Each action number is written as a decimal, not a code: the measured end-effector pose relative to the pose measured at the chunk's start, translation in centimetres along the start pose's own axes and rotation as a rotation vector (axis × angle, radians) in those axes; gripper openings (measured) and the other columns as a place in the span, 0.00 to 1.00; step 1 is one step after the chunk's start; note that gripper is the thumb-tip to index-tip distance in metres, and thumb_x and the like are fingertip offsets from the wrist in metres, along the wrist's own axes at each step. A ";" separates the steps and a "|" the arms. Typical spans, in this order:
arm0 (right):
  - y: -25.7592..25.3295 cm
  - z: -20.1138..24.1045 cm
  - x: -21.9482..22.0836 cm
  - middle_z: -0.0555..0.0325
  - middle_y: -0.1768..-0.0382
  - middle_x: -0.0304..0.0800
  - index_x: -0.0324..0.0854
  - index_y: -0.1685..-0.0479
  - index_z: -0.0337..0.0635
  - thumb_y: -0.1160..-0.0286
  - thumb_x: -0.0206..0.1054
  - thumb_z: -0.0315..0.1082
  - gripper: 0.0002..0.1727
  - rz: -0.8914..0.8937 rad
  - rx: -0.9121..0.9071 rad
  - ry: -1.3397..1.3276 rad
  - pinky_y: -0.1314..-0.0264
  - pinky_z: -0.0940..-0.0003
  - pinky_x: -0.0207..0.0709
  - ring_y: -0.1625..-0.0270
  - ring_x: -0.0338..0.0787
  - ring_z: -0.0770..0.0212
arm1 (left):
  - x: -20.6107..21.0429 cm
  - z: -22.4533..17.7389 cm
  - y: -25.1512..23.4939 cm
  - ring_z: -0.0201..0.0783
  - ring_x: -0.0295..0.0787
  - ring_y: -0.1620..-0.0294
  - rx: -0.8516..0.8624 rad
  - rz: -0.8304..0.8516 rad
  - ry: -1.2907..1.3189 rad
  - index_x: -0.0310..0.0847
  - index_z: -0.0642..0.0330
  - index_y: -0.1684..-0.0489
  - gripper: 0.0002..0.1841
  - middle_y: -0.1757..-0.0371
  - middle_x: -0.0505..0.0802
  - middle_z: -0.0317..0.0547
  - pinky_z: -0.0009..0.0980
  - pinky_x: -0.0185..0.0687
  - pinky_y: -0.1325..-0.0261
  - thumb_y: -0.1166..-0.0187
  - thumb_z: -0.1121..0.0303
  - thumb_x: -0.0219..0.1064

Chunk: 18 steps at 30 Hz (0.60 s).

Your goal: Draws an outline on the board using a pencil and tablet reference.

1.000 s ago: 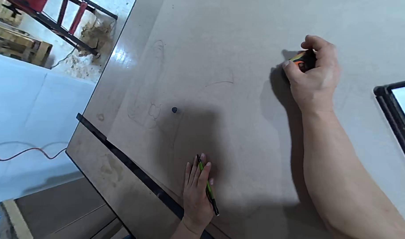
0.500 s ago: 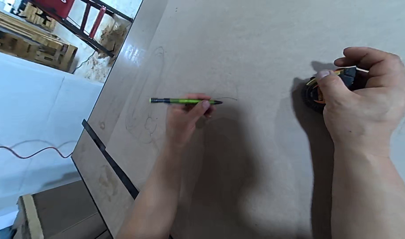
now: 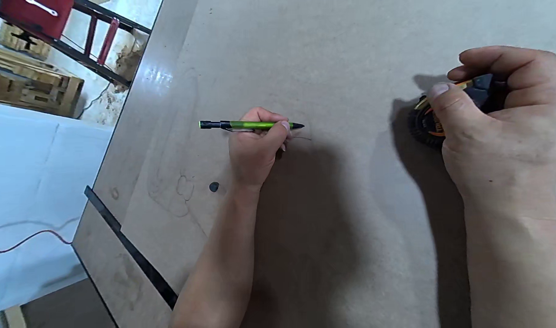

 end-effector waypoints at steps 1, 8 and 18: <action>0.0 0.0 0.0 0.71 0.45 0.90 0.81 0.35 0.54 0.25 0.71 0.46 0.21 -0.002 0.001 -0.001 0.47 0.80 0.82 0.46 0.88 0.79 | 0.1 0.0 0.0 0.35 0.89 0.77 -0.009 -0.023 -0.013 0.84 0.69 0.60 0.01 0.72 0.93 0.49 0.27 0.87 0.74 0.23 0.80 0.68; -0.1 0.0 -0.2 0.70 0.45 0.90 0.81 0.35 0.53 0.24 0.71 0.46 0.20 0.007 -0.005 -0.017 0.47 0.79 0.83 0.48 0.88 0.78 | -0.3 -0.1 -0.1 0.47 0.95 0.54 0.033 -0.033 0.188 0.83 0.66 0.58 0.13 0.56 0.94 0.56 0.45 0.92 0.44 0.11 0.70 0.52; -0.1 0.0 -0.1 0.70 0.45 0.90 0.81 0.35 0.54 0.25 0.71 0.47 0.21 0.016 -0.004 -0.021 0.46 0.79 0.82 0.46 0.88 0.78 | -3.1 -6.8 1.9 0.34 0.78 0.77 -0.004 -0.067 0.491 0.82 0.54 0.44 0.37 0.75 0.82 0.36 0.31 0.80 0.70 0.10 0.38 0.29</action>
Point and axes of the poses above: each hand's wrist, its own y-axis away from the middle knuckle, its own x-axis out of the palm, z = x × y, the point moved 7 cm from there along -y, towards the middle knuckle
